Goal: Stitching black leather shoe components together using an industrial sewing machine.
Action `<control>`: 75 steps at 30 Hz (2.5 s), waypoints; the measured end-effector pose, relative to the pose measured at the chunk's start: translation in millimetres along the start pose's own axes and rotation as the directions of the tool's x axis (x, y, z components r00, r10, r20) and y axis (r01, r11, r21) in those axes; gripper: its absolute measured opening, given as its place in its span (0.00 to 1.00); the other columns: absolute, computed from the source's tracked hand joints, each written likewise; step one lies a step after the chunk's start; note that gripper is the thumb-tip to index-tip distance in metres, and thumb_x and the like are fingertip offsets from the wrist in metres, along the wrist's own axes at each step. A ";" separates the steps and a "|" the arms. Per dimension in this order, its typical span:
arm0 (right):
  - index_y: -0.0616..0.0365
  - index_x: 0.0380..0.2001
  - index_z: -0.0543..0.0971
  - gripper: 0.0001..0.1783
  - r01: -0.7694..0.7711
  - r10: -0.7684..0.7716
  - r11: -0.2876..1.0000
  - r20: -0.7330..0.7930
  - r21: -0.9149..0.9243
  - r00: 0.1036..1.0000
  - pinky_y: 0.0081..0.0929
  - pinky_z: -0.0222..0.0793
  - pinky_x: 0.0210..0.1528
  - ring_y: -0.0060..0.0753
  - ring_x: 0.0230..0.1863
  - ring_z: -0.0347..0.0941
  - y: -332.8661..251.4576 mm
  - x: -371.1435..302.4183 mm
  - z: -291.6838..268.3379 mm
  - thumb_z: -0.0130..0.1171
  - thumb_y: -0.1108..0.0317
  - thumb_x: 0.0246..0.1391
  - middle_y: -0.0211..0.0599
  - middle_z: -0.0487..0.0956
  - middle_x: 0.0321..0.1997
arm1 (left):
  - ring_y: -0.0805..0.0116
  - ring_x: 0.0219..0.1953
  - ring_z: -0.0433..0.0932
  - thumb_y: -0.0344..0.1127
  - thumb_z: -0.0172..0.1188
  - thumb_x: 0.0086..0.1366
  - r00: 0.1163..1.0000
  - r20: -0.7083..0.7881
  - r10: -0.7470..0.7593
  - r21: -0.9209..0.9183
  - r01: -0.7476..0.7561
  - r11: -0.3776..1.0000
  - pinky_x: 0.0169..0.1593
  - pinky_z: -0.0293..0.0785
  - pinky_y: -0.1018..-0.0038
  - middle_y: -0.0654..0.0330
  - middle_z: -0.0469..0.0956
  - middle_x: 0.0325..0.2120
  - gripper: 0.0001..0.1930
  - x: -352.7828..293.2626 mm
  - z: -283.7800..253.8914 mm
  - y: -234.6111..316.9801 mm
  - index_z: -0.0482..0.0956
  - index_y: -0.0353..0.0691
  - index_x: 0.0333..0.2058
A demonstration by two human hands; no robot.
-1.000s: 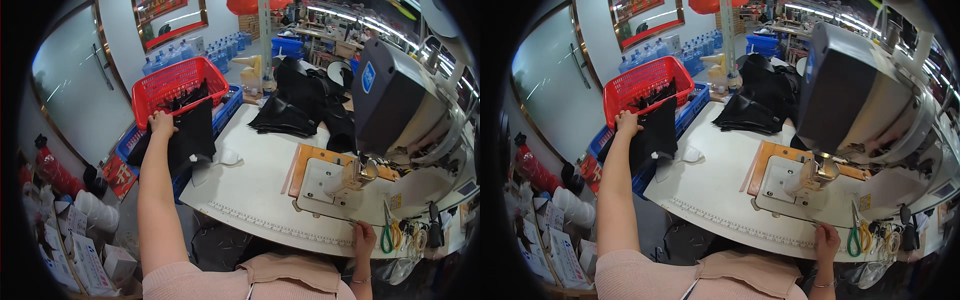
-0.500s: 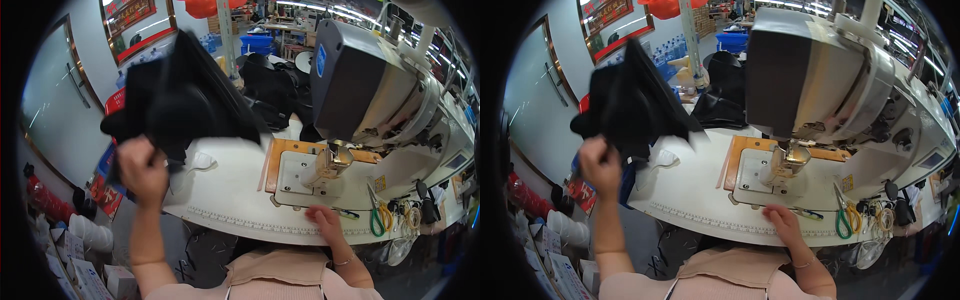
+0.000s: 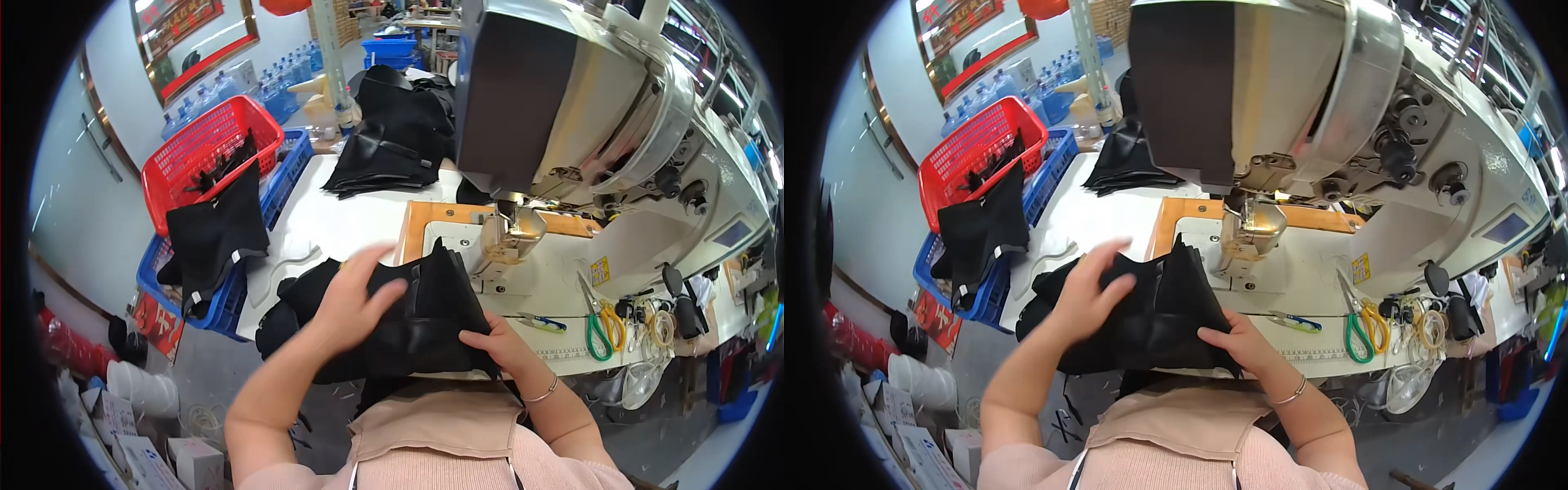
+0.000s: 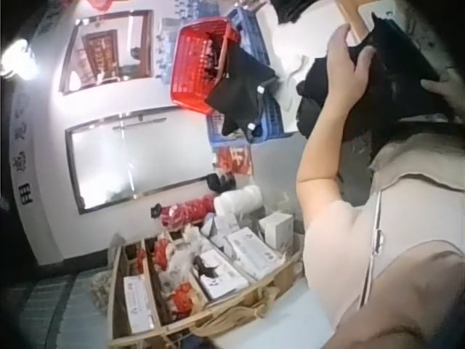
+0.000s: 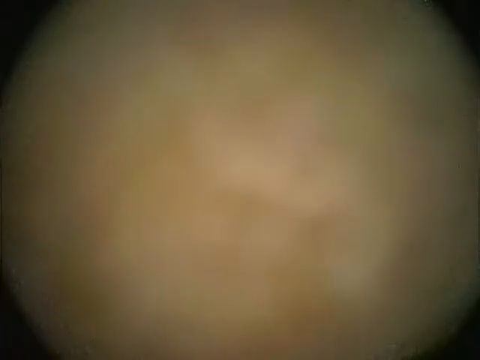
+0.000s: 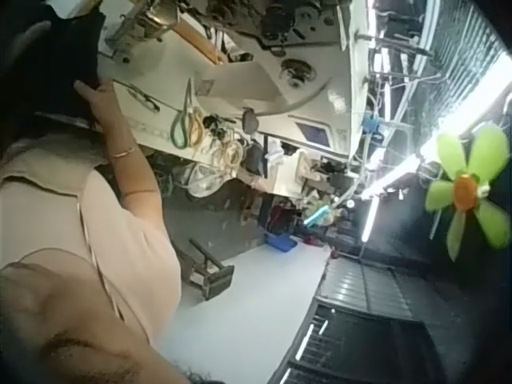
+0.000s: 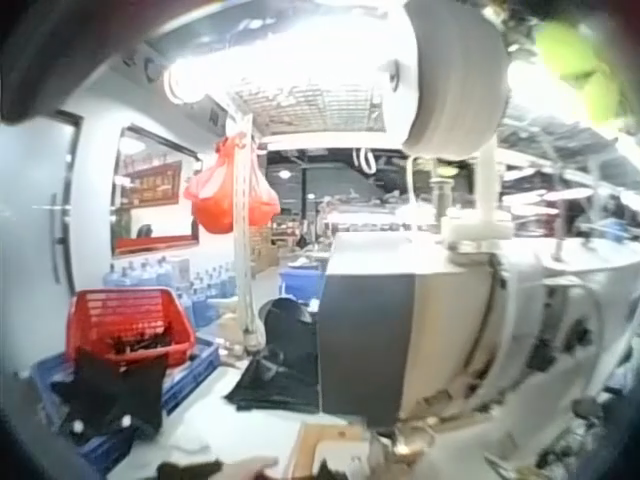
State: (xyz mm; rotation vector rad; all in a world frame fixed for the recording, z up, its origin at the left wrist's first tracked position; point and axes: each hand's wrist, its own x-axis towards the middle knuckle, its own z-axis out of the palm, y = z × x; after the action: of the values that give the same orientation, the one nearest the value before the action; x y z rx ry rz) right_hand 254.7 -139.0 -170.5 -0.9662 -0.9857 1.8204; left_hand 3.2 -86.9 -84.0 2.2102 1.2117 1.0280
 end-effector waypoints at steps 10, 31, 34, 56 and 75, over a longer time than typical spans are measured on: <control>0.65 0.53 0.70 0.22 0.087 -0.067 0.970 0.093 -0.229 0.993 0.19 0.68 0.48 0.19 0.43 0.71 -17.1 -12.5 -4.3 0.58 0.71 0.54 0.29 0.77 0.44 | 0.78 0.33 0.73 0.37 0.67 0.53 0.745 0.663 0.074 -0.393 0.263 0.881 0.41 0.68 0.79 0.64 0.78 0.27 0.13 65.9 62.4 -24.2 0.80 0.36 0.34; 0.64 0.44 0.76 0.13 0.348 -0.368 0.925 -0.128 -0.152 0.921 0.15 0.68 0.41 0.14 0.37 0.71 -73.4 -1.0 -4.1 0.58 0.75 0.54 0.26 0.78 0.37 | 0.80 0.24 0.67 0.47 0.63 0.56 0.628 0.774 -0.080 -0.243 0.410 0.879 0.26 0.62 0.79 0.67 0.73 0.21 0.22 131.6 54.9 17.5 0.80 0.31 0.39; 0.64 0.45 0.76 0.14 0.358 -0.378 0.920 -0.118 -0.161 0.918 0.15 0.69 0.42 0.14 0.38 0.71 -71.7 0.2 -5.7 0.58 0.76 0.54 0.26 0.78 0.38 | 0.80 0.23 0.66 0.47 0.64 0.56 0.757 0.653 0.009 -0.245 0.199 0.949 0.24 0.61 0.79 0.67 0.72 0.19 0.20 126.3 43.3 32.4 0.81 0.33 0.37; 0.63 0.47 0.74 0.15 0.397 -0.403 0.914 -0.097 -0.081 0.910 0.15 0.68 0.44 0.14 0.39 0.70 -64.5 1.0 -7.0 0.57 0.73 0.56 0.25 0.77 0.39 | 0.59 0.41 0.76 0.28 0.69 0.48 0.887 -0.112 0.448 -0.165 -0.461 0.872 0.44 0.73 0.66 0.58 0.75 0.36 0.16 87.7 58.0 28.7 0.78 0.39 0.37; 0.64 0.39 0.74 0.10 0.302 -0.419 0.802 -0.124 -0.516 0.899 0.14 0.67 0.35 0.11 0.32 0.70 -73.4 1.8 1.3 0.59 0.75 0.53 0.24 0.76 0.29 | 0.57 0.39 0.76 0.29 0.65 0.53 0.912 0.161 0.377 -0.261 -0.329 0.908 0.40 0.73 0.69 0.54 0.76 0.34 0.12 69.3 55.0 35.3 0.78 0.38 0.38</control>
State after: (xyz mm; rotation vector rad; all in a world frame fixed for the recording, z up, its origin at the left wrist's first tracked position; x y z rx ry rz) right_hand 274.9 -112.3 -105.2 -1.1604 -1.4056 1.1227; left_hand 88.6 -47.7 -68.1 2.3289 0.5773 0.9795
